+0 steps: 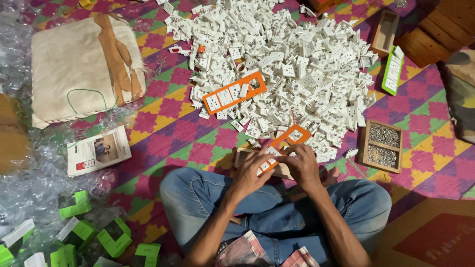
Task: The person sits on the floor and assembles small white electrical components onto an orange plastic frame. They pick up components from a large pile, place them into slots on the frame, and secure them with small metal fasteners from a wooden box.
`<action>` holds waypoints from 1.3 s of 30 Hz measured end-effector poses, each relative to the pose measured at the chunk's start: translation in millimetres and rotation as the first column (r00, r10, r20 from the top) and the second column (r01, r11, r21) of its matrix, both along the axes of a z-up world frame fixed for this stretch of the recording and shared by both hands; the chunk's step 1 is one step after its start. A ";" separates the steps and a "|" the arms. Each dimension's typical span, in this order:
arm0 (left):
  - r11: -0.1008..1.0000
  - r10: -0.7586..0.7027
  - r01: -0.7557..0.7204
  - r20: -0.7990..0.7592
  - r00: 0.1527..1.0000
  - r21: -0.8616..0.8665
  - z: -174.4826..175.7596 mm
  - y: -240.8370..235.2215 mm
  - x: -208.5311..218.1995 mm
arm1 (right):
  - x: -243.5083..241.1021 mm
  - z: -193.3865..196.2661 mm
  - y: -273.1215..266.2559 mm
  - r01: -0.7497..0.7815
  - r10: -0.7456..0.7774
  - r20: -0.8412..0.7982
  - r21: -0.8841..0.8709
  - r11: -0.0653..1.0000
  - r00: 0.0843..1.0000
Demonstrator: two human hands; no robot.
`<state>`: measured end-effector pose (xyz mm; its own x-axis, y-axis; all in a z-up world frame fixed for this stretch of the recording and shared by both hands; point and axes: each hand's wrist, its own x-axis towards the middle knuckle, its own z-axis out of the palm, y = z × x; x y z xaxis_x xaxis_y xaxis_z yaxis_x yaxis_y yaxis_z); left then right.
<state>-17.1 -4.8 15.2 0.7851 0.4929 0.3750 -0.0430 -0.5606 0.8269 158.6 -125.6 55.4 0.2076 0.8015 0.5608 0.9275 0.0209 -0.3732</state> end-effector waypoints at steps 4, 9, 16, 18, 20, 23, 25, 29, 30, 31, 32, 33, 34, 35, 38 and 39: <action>0.999 -0.039 0.038 -0.019 0.999 -0.028 -0.3 -0.8 -0.2 | -0.5 1.0 -1.2 -0.004 0.004 -0.026 -0.007 1.000 1.000; 0.992 -0.073 0.065 -0.070 0.995 -0.105 -2.0 -1.6 0.5 | -0.1 2.6 -2.3 0.003 -0.003 -0.034 -0.002 1.000 0.999; 0.970 -0.120 0.096 -0.096 0.988 -0.224 -7.6 -1.7 1.0 | -0.5 6.2 -0.4 -0.002 0.007 -0.091 0.056 0.998 0.996; 0.961 -0.139 0.104 -0.122 0.983 -0.257 -9.7 -1.7 1.7 | 0.3 6.5 0.2 -0.001 0.006 -0.073 0.068 0.998 0.997; 0.958 -0.153 0.125 -0.092 0.984 -0.258 -12.7 -1.1 2.0 | 0.6 5.5 -0.4 0.017 -0.013 -0.057 0.058 0.998 0.998; 0.956 -0.177 0.156 -0.062 0.982 -0.249 -19.1 0.4 1.3 | 0.5 2.7 -1.7 0.032 -0.029 -0.057 0.058 0.998 0.998; 0.954 -0.196 0.180 -0.046 0.979 -0.240 -23.4 1.7 1.9 | 1.1 2.2 -1.6 0.035 -0.031 -0.057 0.070 0.997 0.998; 0.951 -0.227 0.209 -0.056 0.972 -0.228 -32.8 2.9 5.4 | 1.6 3.5 -1.0 0.046 -0.040 -0.073 0.086 0.995 0.997; 0.951 -0.230 0.209 -0.069 0.971 -0.226 -35.5 2.4 5.8 | 1.2 3.9 -1.4 0.051 -0.044 -0.085 0.084 0.995 0.995; 0.943 -0.241 0.214 -0.076 0.968 -0.254 -37.8 2.7 6.0 | 1.4 4.4 -1.3 0.046 -0.038 -0.090 0.094 0.995 0.995; 0.934 -0.251 0.219 -0.083 0.964 -0.282 -39.7 3.3 6.1 | 1.8 5.0 -0.9 0.041 -0.031 -0.095 0.103 0.994 0.995; 0.924 -0.262 0.223 -0.089 0.961 -0.311 -41.4 2.7 5.6 | 1.8 5.6 -1.5 0.036 -0.025 -0.100 0.112 0.993 0.995; 0.928 -0.257 0.222 -0.081 0.963 -0.300 -42.5 1.2 4.4 | 1.2 6.1 -2.7 0.041 -0.031 -0.097 0.106 0.993 0.995; 0.932 -0.253 0.223 -0.071 0.965 -0.285 -42.8 1.5 4.7 | 1.3 6.7 -2.4 0.048 -0.038 -0.092 0.105 0.993 0.995; 0.944 -0.227 0.206 -0.055 0.972 -0.256 -40.5 1.1 4.8 | 1.9 8.2 -0.8 0.084 -0.076 -0.077 0.104 0.991 0.994; 0.948 -0.218 0.198 -0.053 0.975 -0.250 -39.7 0.6 4.8 | 1.7 7.8 -0.9 0.099 -0.092 -0.074 0.103 0.990 0.993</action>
